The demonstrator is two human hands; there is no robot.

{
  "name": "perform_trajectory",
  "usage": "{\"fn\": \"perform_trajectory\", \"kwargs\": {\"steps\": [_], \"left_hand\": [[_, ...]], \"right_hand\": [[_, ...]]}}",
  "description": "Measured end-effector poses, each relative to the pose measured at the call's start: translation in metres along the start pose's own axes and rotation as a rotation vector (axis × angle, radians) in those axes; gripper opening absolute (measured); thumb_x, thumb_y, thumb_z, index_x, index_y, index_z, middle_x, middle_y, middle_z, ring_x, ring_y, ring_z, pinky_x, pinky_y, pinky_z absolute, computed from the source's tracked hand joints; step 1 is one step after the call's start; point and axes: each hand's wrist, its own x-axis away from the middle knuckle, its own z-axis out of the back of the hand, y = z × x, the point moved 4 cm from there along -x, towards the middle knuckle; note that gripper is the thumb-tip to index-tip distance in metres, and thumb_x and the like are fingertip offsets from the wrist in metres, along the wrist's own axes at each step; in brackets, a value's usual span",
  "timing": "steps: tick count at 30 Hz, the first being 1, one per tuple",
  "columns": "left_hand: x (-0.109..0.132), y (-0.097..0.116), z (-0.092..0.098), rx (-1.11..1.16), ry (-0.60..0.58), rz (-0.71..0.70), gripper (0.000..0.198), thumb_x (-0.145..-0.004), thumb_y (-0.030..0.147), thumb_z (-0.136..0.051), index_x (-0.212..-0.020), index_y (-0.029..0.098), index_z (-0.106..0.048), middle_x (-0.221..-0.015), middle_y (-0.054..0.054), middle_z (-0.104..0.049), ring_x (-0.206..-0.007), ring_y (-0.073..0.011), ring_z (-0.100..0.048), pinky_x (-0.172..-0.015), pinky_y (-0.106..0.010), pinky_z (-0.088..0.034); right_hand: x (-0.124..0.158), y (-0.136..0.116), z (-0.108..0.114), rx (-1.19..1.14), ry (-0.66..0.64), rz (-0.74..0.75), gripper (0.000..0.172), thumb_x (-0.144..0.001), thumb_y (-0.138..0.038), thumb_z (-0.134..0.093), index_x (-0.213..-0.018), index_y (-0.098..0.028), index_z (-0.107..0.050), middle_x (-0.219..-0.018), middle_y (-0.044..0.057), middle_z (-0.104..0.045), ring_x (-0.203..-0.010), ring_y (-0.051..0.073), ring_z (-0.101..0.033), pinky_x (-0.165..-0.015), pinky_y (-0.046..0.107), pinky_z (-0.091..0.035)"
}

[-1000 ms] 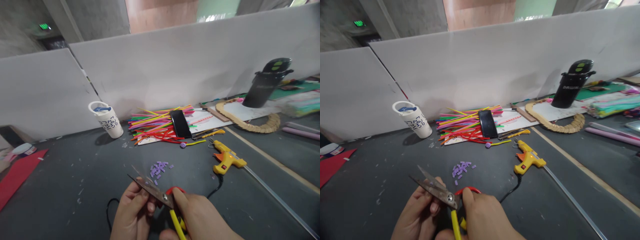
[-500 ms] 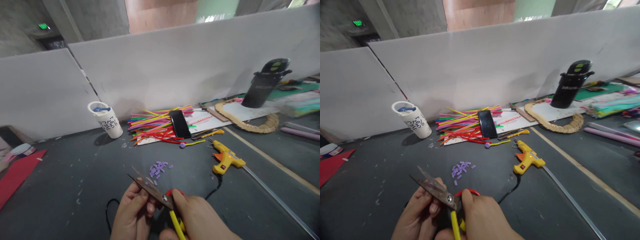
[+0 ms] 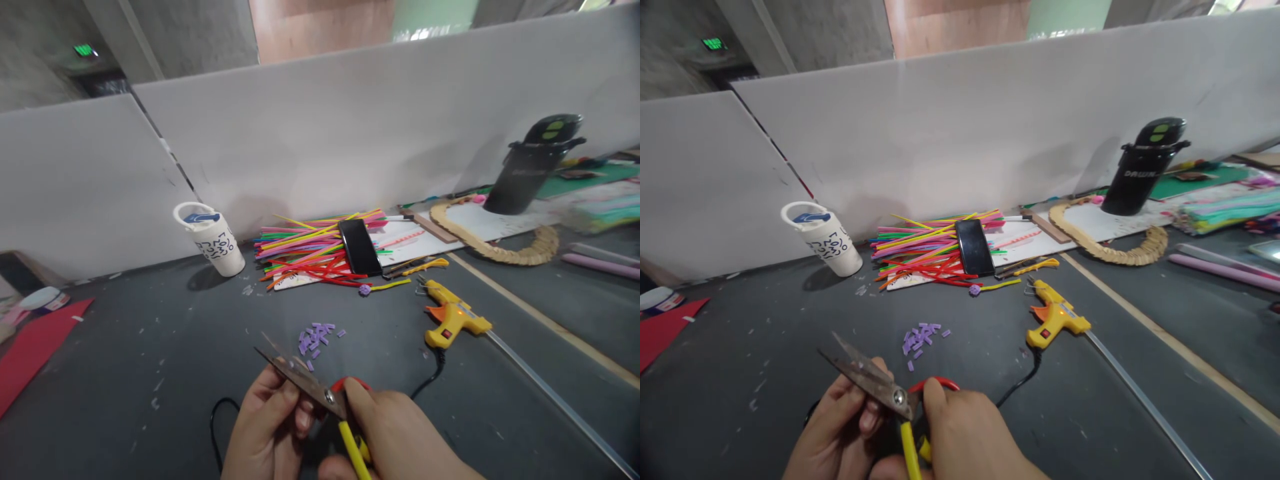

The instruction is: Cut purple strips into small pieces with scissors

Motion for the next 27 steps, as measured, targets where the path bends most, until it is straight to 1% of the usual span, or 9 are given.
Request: {"fn": "perform_trajectory", "kwargs": {"steps": [5,8,11,13,16,19,22,27], "left_hand": [[-0.001,0.004,-0.001,0.031,0.008,-0.007,0.011,-0.067,0.024,-0.072,-0.067,0.015,-0.066,-0.05,0.002,-0.053,-0.045,-0.0055,-0.041,-0.046,-0.015,-0.034],[-0.002,0.006,-0.003,0.059,0.006,-0.01,0.012,-0.066,0.023,-0.073,-0.063,0.014,-0.065,-0.051,0.001,-0.054,-0.043,-0.0039,-0.041,-0.043,-0.014,-0.032],[-0.002,0.007,-0.005,0.066,0.033,-0.016,0.015,-0.061,0.023,-0.077,-0.062,0.014,-0.065,-0.048,0.002,-0.053,-0.042,-0.004,-0.041,-0.043,-0.014,-0.032],[-0.001,0.007,-0.005,0.059,0.076,-0.028,0.015,-0.06,0.023,-0.078,-0.063,0.014,-0.065,-0.047,0.003,-0.051,-0.043,-0.0049,-0.042,-0.044,-0.014,-0.033],[0.001,0.006,-0.003,0.044,0.114,-0.041,0.016,-0.06,0.023,-0.077,-0.064,0.015,-0.065,-0.045,0.004,-0.048,-0.045,-0.0061,-0.042,-0.046,-0.015,-0.033],[0.001,0.004,-0.003,0.026,0.11,-0.032,0.017,-0.059,0.024,-0.078,-0.061,0.015,-0.064,-0.045,0.003,-0.049,-0.045,-0.0062,-0.041,-0.048,-0.016,-0.035],[0.002,0.003,-0.003,0.025,0.129,-0.03,0.016,-0.058,0.024,-0.078,-0.063,0.016,-0.064,-0.046,0.004,-0.049,-0.045,-0.0067,-0.041,-0.05,-0.018,-0.038],[0.003,0.006,-0.009,-0.006,0.187,-0.067,0.021,-0.054,0.025,-0.08,-0.065,0.014,-0.066,-0.049,0.004,-0.052,-0.045,-0.0049,-0.041,-0.049,-0.016,-0.036]], "right_hand": [[-0.001,-0.001,0.01,-0.067,-0.017,-0.055,0.029,-0.074,-0.047,-0.057,-0.074,-0.019,-0.047,-0.054,0.001,-0.059,-0.045,0.015,-0.052,-0.04,0.021,-0.022],[0.0,-0.001,0.017,-0.081,0.012,-0.047,0.031,-0.07,-0.048,-0.06,-0.074,-0.019,-0.047,-0.058,0.001,-0.059,-0.045,0.014,-0.049,-0.041,0.021,-0.023],[0.0,0.001,0.02,-0.042,0.044,-0.047,0.037,-0.062,-0.049,-0.067,-0.074,-0.019,-0.048,-0.065,0.002,-0.061,-0.048,0.015,-0.051,-0.044,0.021,-0.026],[0.0,0.002,0.019,-0.031,0.058,-0.044,0.039,-0.06,-0.05,-0.068,-0.073,-0.019,-0.048,-0.065,0.002,-0.062,-0.049,0.017,-0.053,-0.044,0.022,-0.026],[0.002,0.002,0.016,-0.02,0.078,-0.026,0.041,-0.062,-0.054,-0.066,-0.074,-0.019,-0.049,-0.064,0.003,-0.062,-0.05,0.019,-0.056,-0.045,0.023,-0.026],[0.002,0.001,0.014,0.0,0.082,-0.015,0.043,-0.064,-0.059,-0.062,-0.075,-0.018,-0.05,-0.065,0.005,-0.064,-0.051,0.021,-0.058,-0.045,0.024,-0.026],[0.002,0.0,0.014,0.027,0.081,-0.013,0.043,-0.064,-0.057,-0.063,-0.076,-0.018,-0.05,-0.065,0.005,-0.065,-0.052,0.022,-0.06,-0.044,0.024,-0.026],[0.002,-0.003,0.014,0.067,0.069,-0.015,0.041,-0.066,-0.056,-0.063,-0.075,-0.017,-0.05,-0.065,0.006,-0.065,-0.052,0.021,-0.061,-0.043,0.024,-0.025]]}}
